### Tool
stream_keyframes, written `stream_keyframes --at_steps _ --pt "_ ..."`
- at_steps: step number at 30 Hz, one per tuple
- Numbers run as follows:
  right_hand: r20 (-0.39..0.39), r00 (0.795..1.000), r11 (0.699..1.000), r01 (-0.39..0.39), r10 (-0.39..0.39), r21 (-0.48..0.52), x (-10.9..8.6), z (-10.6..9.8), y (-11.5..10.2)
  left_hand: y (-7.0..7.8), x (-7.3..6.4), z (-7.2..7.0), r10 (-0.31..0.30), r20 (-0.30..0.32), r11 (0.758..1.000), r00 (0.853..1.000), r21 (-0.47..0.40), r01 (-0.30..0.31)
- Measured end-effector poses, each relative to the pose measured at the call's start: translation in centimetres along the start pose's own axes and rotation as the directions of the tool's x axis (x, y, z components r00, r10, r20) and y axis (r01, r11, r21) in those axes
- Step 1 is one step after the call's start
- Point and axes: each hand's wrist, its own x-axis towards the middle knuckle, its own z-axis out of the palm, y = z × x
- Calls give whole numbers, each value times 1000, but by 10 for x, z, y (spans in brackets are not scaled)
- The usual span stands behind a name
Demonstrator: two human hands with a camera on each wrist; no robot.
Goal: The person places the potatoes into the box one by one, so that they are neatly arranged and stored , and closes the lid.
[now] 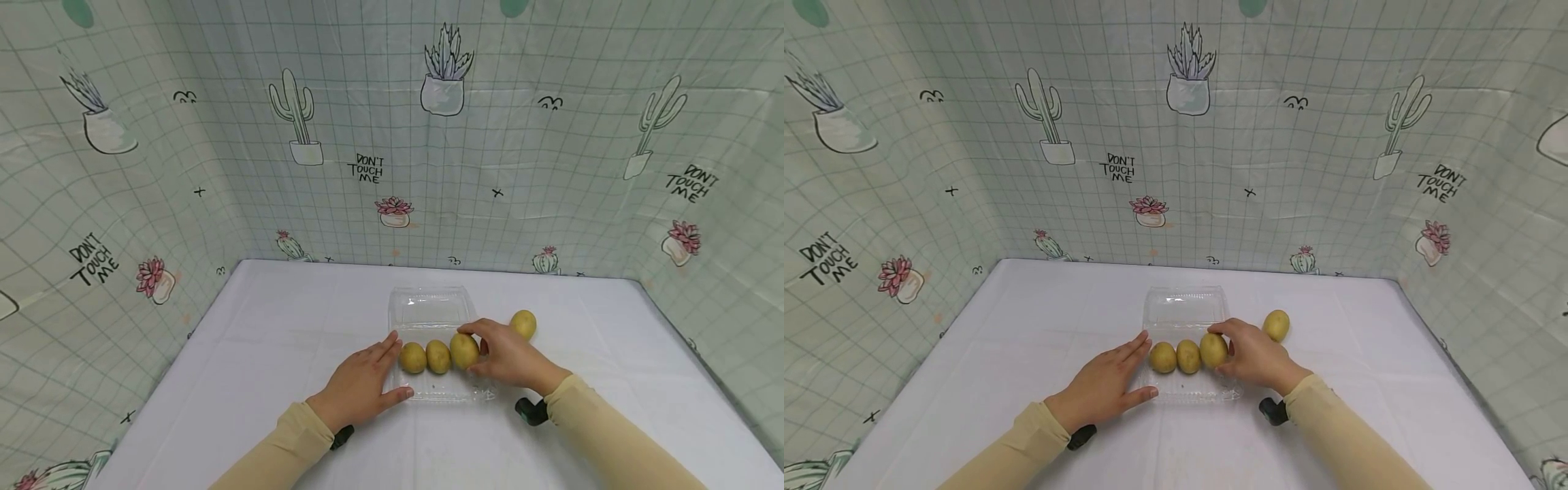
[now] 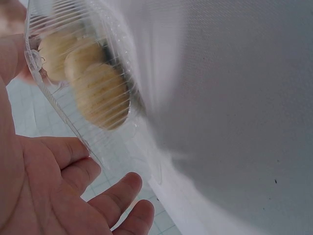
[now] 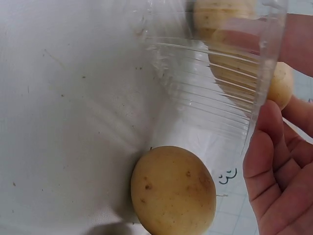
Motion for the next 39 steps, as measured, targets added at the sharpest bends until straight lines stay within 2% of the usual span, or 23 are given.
stream_keyframes --at_steps 5,14,21,26,31,34,39 --pt "-2 1000 998 28 -28 -53 1 3 1 -1 0 -1 1 7 1000 1000 0 -1" --pt "19 1000 995 11 -9 -96 0 4 0 -1 1 -3 0 14 1000 1000 11 0" --pt "2 1000 993 13 -13 -119 1 4 1 0 1 -4 3 6 1000 1000 6 -3" --pt "12 1000 998 4 -4 -62 1 1 2 1 1 -5 6 4 1000 1000 2 -6" --pt "12 999 996 -50 49 68 -3 -5 3 0 2 -5 -1 12 1000 1000 7 1" --pt "-7 999 990 -45 46 136 -6 -11 6 0 2 -4 -1 11 1000 1000 10 1" --pt "-29 996 982 -75 81 174 -13 -20 14 -1 3 -2 6 1 1000 1000 18 -6"
